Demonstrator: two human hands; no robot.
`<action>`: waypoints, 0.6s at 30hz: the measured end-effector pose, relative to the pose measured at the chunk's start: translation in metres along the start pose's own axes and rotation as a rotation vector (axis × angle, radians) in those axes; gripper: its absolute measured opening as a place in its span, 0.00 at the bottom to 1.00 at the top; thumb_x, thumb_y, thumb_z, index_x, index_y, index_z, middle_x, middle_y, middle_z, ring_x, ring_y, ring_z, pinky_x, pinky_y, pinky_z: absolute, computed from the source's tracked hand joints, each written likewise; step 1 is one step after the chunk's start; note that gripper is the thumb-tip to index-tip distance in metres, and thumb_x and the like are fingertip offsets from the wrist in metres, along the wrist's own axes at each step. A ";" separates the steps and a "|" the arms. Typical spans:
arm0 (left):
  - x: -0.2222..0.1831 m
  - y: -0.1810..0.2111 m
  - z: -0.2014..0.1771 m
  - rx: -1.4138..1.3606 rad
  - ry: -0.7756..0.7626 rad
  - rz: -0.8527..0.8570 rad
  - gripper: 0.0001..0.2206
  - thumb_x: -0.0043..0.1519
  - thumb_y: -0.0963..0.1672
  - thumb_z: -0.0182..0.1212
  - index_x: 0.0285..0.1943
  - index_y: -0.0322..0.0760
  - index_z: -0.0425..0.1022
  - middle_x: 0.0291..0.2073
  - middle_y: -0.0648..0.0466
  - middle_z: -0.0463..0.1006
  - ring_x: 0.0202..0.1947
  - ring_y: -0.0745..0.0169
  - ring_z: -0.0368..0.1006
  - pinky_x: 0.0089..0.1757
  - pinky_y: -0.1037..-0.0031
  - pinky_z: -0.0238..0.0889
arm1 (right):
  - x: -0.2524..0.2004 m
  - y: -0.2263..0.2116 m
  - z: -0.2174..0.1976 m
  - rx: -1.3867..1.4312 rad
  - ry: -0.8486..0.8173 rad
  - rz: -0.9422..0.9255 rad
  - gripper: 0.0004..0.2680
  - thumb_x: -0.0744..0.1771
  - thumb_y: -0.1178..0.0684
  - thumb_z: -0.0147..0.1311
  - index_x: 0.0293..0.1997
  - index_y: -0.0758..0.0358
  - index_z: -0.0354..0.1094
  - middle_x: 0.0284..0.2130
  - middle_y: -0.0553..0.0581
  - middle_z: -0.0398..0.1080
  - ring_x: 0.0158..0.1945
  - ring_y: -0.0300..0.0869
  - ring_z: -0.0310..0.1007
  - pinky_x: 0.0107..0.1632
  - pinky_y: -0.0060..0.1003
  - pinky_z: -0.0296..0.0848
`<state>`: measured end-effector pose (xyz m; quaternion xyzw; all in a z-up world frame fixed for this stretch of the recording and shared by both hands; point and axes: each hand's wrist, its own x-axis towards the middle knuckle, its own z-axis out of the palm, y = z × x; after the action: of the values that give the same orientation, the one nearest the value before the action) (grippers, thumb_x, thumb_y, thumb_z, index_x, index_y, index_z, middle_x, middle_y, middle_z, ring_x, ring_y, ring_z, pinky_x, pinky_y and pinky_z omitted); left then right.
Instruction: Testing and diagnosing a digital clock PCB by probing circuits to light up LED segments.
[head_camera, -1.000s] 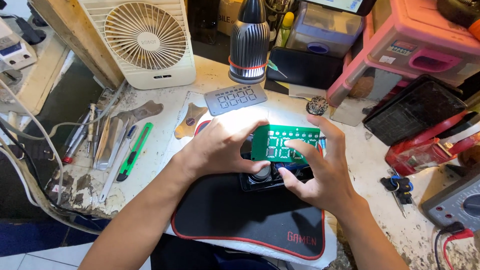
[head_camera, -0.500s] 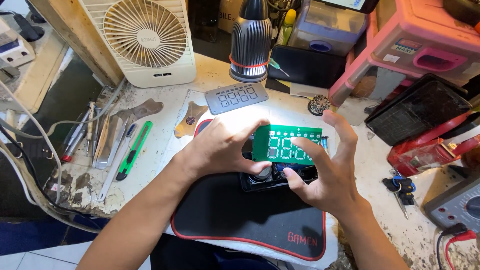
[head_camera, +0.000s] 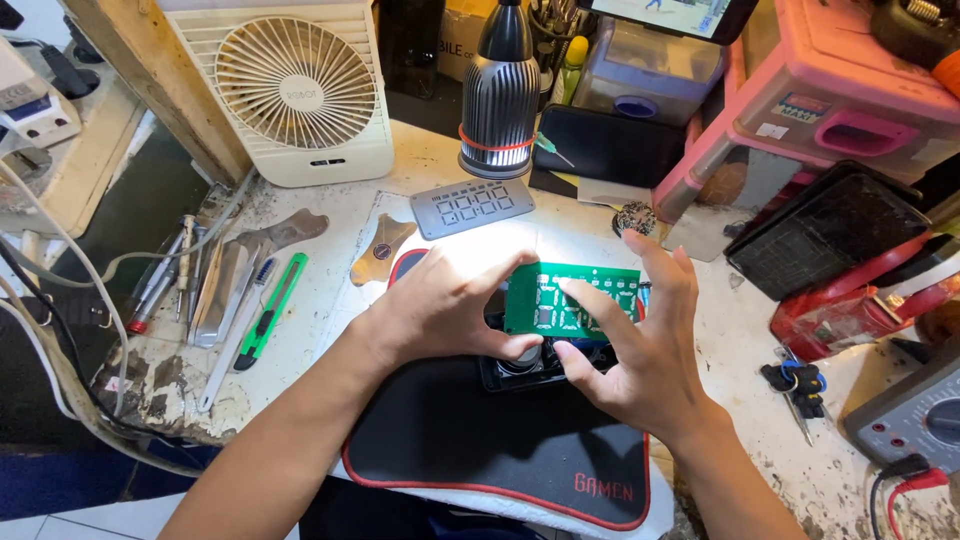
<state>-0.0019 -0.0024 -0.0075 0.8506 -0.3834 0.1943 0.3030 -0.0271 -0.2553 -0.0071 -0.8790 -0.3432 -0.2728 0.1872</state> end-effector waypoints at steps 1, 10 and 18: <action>-0.001 0.000 0.001 0.014 -0.006 -0.008 0.30 0.53 0.55 0.74 0.57 0.36 0.69 0.25 0.55 0.74 0.29 0.52 0.73 0.31 0.63 0.65 | 0.000 -0.001 0.000 0.028 -0.012 0.006 0.20 0.62 0.42 0.65 0.56 0.53 0.67 0.67 0.71 0.48 0.69 0.66 0.54 0.70 0.77 0.51; 0.001 -0.001 -0.005 0.073 -0.047 -0.025 0.32 0.53 0.56 0.74 0.59 0.34 0.69 0.28 0.50 0.76 0.31 0.47 0.74 0.31 0.60 0.66 | 0.004 0.001 0.000 0.102 -0.065 0.031 0.24 0.60 0.47 0.69 0.58 0.54 0.61 0.67 0.65 0.56 0.69 0.59 0.58 0.71 0.73 0.50; 0.004 -0.002 -0.009 0.051 -0.045 -0.015 0.34 0.52 0.56 0.76 0.58 0.31 0.69 0.38 0.44 0.78 0.38 0.43 0.75 0.36 0.59 0.68 | 0.005 0.013 -0.014 0.395 -0.250 0.097 0.38 0.58 0.47 0.74 0.72 0.49 0.46 0.74 0.68 0.48 0.75 0.63 0.50 0.72 0.63 0.50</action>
<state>0.0011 0.0028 0.0004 0.8650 -0.3785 0.1826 0.2741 -0.0198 -0.2695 0.0051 -0.8678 -0.3678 -0.0798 0.3246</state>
